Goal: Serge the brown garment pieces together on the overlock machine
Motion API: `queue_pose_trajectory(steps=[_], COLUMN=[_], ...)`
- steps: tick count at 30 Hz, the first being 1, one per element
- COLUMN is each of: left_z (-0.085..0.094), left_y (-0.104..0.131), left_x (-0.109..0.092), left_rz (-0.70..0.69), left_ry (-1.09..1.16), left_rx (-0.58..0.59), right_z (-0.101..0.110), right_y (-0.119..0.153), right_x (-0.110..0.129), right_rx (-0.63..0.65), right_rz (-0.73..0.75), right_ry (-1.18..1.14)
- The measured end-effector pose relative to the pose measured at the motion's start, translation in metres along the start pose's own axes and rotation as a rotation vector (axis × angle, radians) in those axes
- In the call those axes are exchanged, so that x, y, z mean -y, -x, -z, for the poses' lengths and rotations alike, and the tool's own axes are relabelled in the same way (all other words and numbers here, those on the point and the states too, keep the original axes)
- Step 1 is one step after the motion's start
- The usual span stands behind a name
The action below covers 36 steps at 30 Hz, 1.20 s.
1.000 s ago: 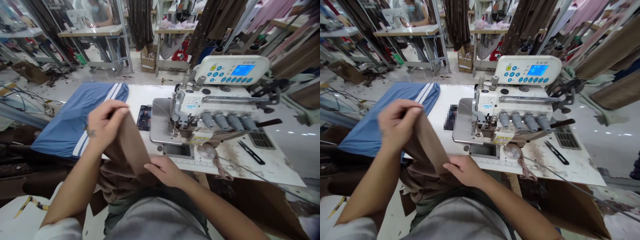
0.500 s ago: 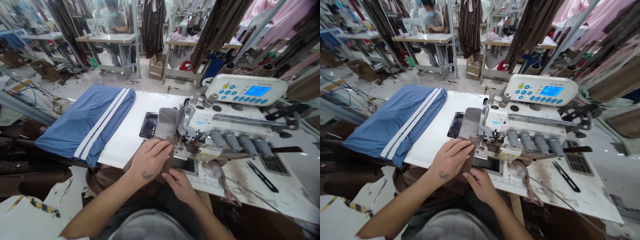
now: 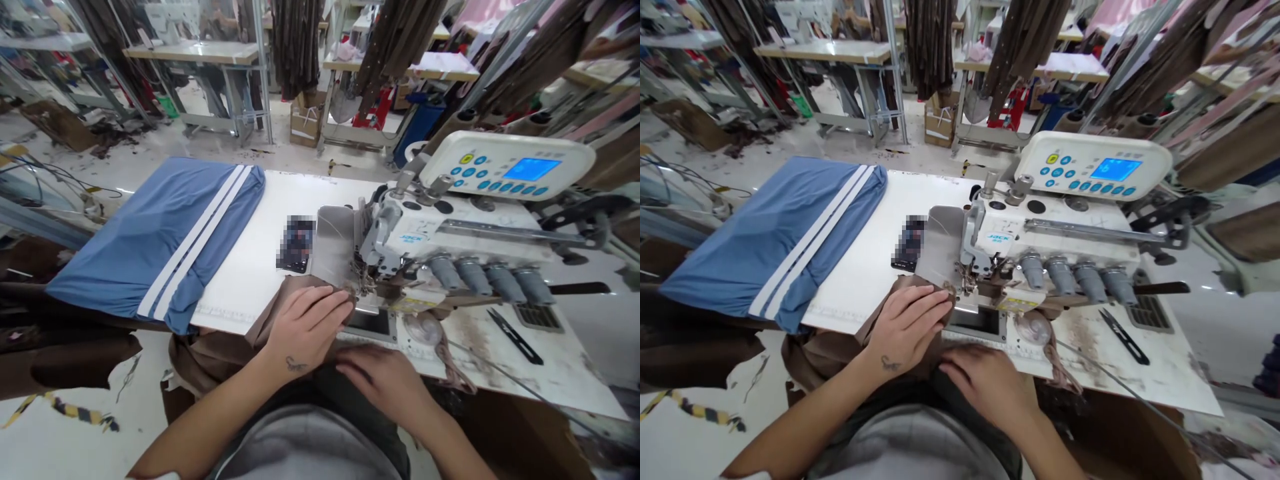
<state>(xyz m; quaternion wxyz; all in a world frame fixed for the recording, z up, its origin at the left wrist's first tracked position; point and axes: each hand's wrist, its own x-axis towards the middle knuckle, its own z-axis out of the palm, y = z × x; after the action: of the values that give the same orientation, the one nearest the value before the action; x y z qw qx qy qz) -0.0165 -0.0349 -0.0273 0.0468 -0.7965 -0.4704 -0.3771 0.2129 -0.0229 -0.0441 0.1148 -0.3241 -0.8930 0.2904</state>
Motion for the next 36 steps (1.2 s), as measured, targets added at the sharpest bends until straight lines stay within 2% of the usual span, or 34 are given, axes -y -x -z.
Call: queue_pose_trajectory(steps=[3, 5, 7, 9, 11, 14, 16, 18, 21, 26, 31, 36], left_z=[-0.002, -0.003, -0.004, -0.004, -0.005, -0.006, -0.008, -0.009, -0.009, -0.006, -0.005, -0.002], left_y=[0.003, 0.003, 0.001, -0.002, -0.007, -0.015, -0.02, -0.024, -0.027, -0.022, -0.02, -0.027], left_x=[0.0, -0.002, -0.004, -0.007, -0.01, -0.013, -0.014, -0.015, -0.017, -0.019, -0.019, -0.021], left_rz=[-0.031, -0.066, -0.095, -0.105, -0.1, -0.096, -0.086, -0.066, -0.035, 0.002, 0.016, 0.041], left_ry=[0.056, 0.082, 0.103, 0.104, 0.082, 0.036, 0.011, -0.008, -0.031, -0.069, -0.07, -0.091], left_rx=[-0.022, -0.025, -0.013, 0.01, 0.035, 0.066, 0.082, 0.094, 0.109, 0.125, 0.111, 0.112], right_z=[0.027, 0.04, 0.045, 0.044, 0.038, 0.024, 0.013, 0.001, -0.016, -0.03, -0.026, -0.024], right_y=[-0.004, -0.012, -0.017, -0.016, -0.008, 0.004, 0.004, -0.002, -0.015, -0.021, -0.02, -0.021], right_x=[0.004, 0.007, 0.006, 0.0, -0.01, -0.023, -0.027, -0.028, -0.026, -0.031, -0.033, -0.03], right_rx=[-0.256, -0.303, -0.296, -0.351, -0.463, -0.574, -0.564, -0.473, -0.335, -0.361, -0.3, -0.269], right_rz=[-0.004, 0.031, 0.042, -0.017, -0.124, -0.236, -0.234, -0.217, -0.224, -0.201, -0.113, -0.054], right_ry=[0.05, 0.112, 0.21, 0.291, 0.281, 0.029, -0.266, -0.559, -0.785, -0.757, -0.66, -0.658])
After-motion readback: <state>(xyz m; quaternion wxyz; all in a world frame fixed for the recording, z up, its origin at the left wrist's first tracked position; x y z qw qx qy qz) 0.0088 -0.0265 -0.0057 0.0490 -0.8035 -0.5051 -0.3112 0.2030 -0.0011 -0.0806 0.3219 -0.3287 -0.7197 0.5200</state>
